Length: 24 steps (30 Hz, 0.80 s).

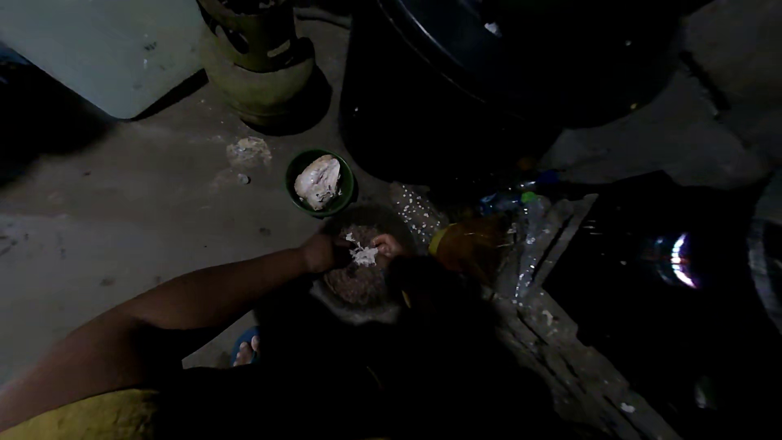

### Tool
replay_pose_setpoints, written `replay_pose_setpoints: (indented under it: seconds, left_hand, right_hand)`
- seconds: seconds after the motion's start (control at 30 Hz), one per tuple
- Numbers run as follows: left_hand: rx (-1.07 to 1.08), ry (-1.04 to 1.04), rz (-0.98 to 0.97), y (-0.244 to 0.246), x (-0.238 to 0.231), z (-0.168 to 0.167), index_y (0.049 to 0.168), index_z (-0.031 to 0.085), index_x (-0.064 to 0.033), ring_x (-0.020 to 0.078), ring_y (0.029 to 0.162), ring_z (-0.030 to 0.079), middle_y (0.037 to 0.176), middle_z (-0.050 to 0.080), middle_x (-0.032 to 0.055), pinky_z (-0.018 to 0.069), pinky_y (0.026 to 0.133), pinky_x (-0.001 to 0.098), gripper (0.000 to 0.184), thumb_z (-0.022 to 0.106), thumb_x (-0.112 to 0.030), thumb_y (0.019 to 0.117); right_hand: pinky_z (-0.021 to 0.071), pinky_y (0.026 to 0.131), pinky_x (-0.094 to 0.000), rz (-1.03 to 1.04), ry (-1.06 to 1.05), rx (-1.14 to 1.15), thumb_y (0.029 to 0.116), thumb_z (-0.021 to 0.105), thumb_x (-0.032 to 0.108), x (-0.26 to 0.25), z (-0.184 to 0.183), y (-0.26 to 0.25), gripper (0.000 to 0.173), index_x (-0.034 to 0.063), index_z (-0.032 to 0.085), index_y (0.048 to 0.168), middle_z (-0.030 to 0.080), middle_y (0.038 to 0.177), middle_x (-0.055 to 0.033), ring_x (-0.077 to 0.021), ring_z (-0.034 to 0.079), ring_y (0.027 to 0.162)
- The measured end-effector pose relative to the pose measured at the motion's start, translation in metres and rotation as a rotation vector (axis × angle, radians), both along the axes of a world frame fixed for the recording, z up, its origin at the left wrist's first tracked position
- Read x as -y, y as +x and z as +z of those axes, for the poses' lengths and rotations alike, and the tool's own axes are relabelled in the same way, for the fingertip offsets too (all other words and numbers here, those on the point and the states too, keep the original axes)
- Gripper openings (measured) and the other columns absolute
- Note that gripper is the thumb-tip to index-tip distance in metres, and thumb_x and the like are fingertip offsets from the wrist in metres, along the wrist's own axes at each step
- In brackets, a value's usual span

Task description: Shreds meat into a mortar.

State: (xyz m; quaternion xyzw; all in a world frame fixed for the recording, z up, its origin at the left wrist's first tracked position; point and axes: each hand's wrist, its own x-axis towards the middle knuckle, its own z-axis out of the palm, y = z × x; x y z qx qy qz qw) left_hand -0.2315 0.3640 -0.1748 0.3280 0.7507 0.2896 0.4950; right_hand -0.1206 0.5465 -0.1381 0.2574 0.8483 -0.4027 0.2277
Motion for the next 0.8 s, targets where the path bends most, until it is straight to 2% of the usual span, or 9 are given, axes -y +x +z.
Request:
replay_pose_setpoints:
  seconds: [0.1, 0.2, 0.23, 0.3, 0.33, 0.47, 0.57, 0.67, 0.8]
  left_hand:
    - [0.016, 0.062, 0.017, -0.002, -0.002, 0.010, 0.145, 0.058, -0.0118, 0.0272, 0.126, 0.060, 0.137, 0.063, 0.0140, 0.0441, 0.110, 0.0500, 0.044, 0.064, -0.018, 0.1014]
    - [-0.007, 0.062, -0.013, -0.004, -0.002, 0.011, 0.143, 0.059, -0.0088, 0.0329, 0.125, 0.060, 0.136, 0.063, 0.0180, 0.0448, 0.108, 0.0533, 0.042, 0.062, -0.014, 0.1011]
    - [-0.043, 0.085, -0.035, -0.006, 0.002, 0.013, 0.141, 0.060, -0.0057, 0.0355, 0.122, 0.062, 0.134, 0.064, 0.0206, 0.0474, 0.105, 0.0546, 0.041, 0.062, -0.013, 0.1006]
    - [-0.097, -0.030, -0.087, -0.009, 0.008, 0.057, 0.143, 0.055, -0.0003, 0.0378, 0.124, 0.060, 0.137, 0.060, 0.0238, 0.0481, 0.104, 0.0526, 0.043, 0.059, -0.010, 0.1020]
    - [0.011, -0.298, -0.084, -0.012, -0.002, 0.099, 0.152, 0.044, -0.0067, 0.0318, 0.140, 0.047, 0.152, 0.049, 0.0166, 0.0360, 0.116, 0.0487, 0.046, 0.052, -0.010, 0.1067]
    - [-0.072, -0.031, 0.128, -0.042, 0.013, 0.020, 0.136, 0.063, -0.0086, 0.0370, 0.119, 0.063, 0.129, 0.065, 0.0200, 0.0479, 0.102, 0.0597, 0.038, 0.065, -0.018, 0.0988]
    - [-0.148, -0.032, 0.280, -0.067, 0.024, 0.010, 0.129, 0.066, -0.0079, 0.0366, 0.118, 0.063, 0.127, 0.066, 0.0193, 0.0484, 0.101, 0.0590, 0.030, 0.061, -0.011, 0.0998]
    - [-0.176, -0.039, 0.436, -0.091, 0.036, 0.011, 0.125, 0.067, -0.0049, 0.0368, 0.115, 0.064, 0.123, 0.066, 0.0205, 0.0495, 0.099, 0.0578, 0.025, 0.059, -0.013, 0.1023]
    - [-0.279, -0.072, 0.500, -0.117, 0.047, 0.007, 0.129, 0.066, -0.0077, 0.0366, 0.122, 0.062, 0.130, 0.065, 0.0188, 0.0472, 0.103, 0.0598, 0.029, 0.058, -0.020, 0.1036]
  right_hand:
    - [0.0517, 0.099, -0.0360, 0.038, -0.009, -0.035, 0.1020, 0.047, -0.003, 0.014, 0.023, -0.004, 0.038, -0.0106, 0.052, 0.139, 0.064, 0.125, -0.0280, -0.0263, 0.065, 0.113]
    - [0.0448, 0.109, -0.0343, -0.039, -0.016, 0.279, 0.1083, 0.041, 0.000, 0.027, 0.052, -0.029, 0.041, -0.0035, 0.042, 0.149, 0.056, 0.142, -0.0205, -0.0201, 0.057, 0.127]
    - [0.0499, 0.101, -0.0338, -0.026, -0.029, 0.173, 0.1048, 0.046, -0.002, 0.018, 0.027, -0.024, 0.037, -0.0090, 0.048, 0.142, 0.060, 0.132, -0.0245, -0.0218, 0.062, 0.117]
    - [0.0483, 0.100, -0.0321, 0.142, -0.034, 0.093, 0.1037, 0.050, -0.003, 0.001, -0.012, -0.018, 0.033, -0.0161, 0.052, 0.134, 0.061, 0.127, -0.0308, -0.0251, 0.061, 0.113]
    - [0.0488, 0.104, -0.0365, 0.196, 0.030, 0.093, 0.1043, 0.052, 0.001, 0.001, -0.015, -0.014, 0.033, -0.0123, 0.056, 0.134, 0.063, 0.128, -0.0293, -0.0282, 0.064, 0.117]
    - [0.0445, 0.113, -0.0471, 0.293, 0.172, 0.102, 0.1092, 0.045, 0.019, 0.007, 0.008, -0.046, 0.040, 0.0015, 0.056, 0.143, 0.063, 0.138, -0.0210, -0.0311, 0.060, 0.129]
    - [0.0505, 0.104, -0.0557, 0.203, 0.289, -0.037, 0.1088, 0.050, 0.024, 0.021, 0.010, -0.092, 0.033, 0.0133, 0.064, 0.137, 0.066, 0.133, -0.0128, -0.0313, 0.064, 0.121]
    - [0.0481, 0.104, -0.0602, 0.256, 0.351, -0.048, 0.1080, 0.050, 0.022, 0.035, -0.009, -0.144, 0.035, 0.0136, 0.062, 0.140, 0.061, 0.141, -0.0148, -0.0355, 0.059, 0.129]
    - [0.0482, 0.104, -0.0613, 0.310, 0.443, 0.095, 0.0995, 0.066, 0.035, 0.061, -0.043, -0.178, 0.050, 0.0127, 0.058, 0.144, 0.058, 0.144, -0.0186, -0.0390, 0.055, 0.134]
